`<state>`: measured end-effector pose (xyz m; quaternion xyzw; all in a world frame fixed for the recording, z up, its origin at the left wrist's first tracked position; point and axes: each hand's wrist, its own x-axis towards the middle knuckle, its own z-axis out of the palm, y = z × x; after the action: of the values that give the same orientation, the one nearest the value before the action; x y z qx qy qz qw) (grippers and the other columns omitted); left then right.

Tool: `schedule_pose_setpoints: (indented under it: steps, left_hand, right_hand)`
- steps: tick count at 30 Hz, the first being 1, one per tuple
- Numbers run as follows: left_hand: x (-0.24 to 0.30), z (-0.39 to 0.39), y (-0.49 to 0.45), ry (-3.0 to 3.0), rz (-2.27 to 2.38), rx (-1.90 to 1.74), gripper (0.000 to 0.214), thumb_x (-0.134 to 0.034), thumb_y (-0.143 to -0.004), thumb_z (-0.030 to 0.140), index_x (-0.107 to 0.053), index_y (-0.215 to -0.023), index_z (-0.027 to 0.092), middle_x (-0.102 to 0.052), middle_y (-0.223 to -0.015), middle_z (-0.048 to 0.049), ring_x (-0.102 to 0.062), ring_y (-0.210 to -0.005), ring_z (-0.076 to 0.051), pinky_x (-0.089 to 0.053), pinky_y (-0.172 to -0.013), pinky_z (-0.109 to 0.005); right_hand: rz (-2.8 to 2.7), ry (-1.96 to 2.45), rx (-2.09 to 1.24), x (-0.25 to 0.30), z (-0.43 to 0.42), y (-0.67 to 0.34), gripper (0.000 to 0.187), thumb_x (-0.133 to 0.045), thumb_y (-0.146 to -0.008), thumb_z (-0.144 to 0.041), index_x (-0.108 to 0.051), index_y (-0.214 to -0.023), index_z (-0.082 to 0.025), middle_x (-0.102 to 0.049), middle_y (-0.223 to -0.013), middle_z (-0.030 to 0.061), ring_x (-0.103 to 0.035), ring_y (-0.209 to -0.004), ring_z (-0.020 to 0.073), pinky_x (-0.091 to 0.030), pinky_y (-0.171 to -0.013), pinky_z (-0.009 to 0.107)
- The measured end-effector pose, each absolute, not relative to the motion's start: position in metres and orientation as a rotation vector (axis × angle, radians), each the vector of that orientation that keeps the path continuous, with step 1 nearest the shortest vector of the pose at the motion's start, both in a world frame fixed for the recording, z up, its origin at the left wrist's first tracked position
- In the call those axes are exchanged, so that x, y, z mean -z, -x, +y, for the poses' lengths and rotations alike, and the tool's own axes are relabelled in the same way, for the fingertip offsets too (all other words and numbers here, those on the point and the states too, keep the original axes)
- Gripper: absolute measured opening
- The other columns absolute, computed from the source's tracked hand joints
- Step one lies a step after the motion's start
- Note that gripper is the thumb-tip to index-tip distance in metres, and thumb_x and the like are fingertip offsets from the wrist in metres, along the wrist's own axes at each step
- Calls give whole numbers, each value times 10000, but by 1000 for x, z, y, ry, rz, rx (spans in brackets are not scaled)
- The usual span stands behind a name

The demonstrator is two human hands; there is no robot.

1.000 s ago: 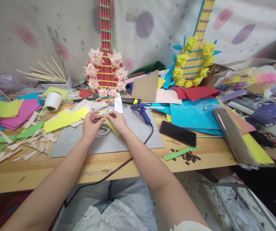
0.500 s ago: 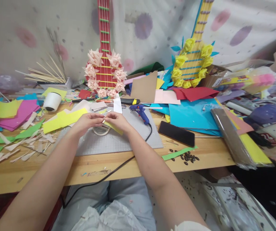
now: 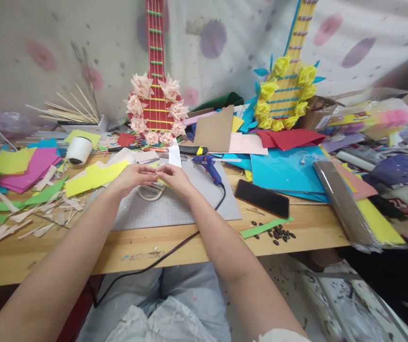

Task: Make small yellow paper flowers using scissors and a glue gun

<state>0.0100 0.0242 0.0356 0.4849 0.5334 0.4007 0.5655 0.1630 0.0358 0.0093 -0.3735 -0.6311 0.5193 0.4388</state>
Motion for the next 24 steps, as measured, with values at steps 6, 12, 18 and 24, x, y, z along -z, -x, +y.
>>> schedule_pose_setpoints:
  steps: [6,12,18,24]
  left_hand:
    - [-27,20,-23,-1089,1309,-1133,299,-748,-473,210,-610,-724,124,-636,-606,-22,-602,-562,-133,-486,-560,-262]
    - [-23,21,-29,-1087,1325,-1164,307,-732,-486,207,-574,-740,138,-627,-622,-14,-611,-586,-149,-481,-558,-270]
    - [-25,21,-32,-1038,1381,-1162,332,-725,-479,139,-514,-736,154,-621,-635,-5,-596,-567,-139,-480,-534,-269]
    - [-26,20,-33,-969,1313,-1148,377,-735,-465,103,-492,-749,155,-598,-611,12,-596,-578,-123,-502,-579,-275]
  right_hand:
    - [-1625,1020,-1164,-7,38,-169,264,-619,-644,-317,-573,-868,-184,-569,-714,-26,-479,-642,97,-377,-631,243]
    - [-1612,1072,-1116,-6,39,-170,222,-591,-667,-323,-574,-827,-170,-593,-778,-8,-511,-706,105,-391,-696,258]
    - [-1507,995,-1219,-5,40,-168,202,-611,-630,-282,-561,-789,-168,-592,-777,-1,-526,-694,102,-405,-705,258]
    - [-1503,972,-1211,-6,40,-168,193,-606,-634,-266,-555,-799,-180,-589,-738,-12,-525,-683,104,-405,-683,257]
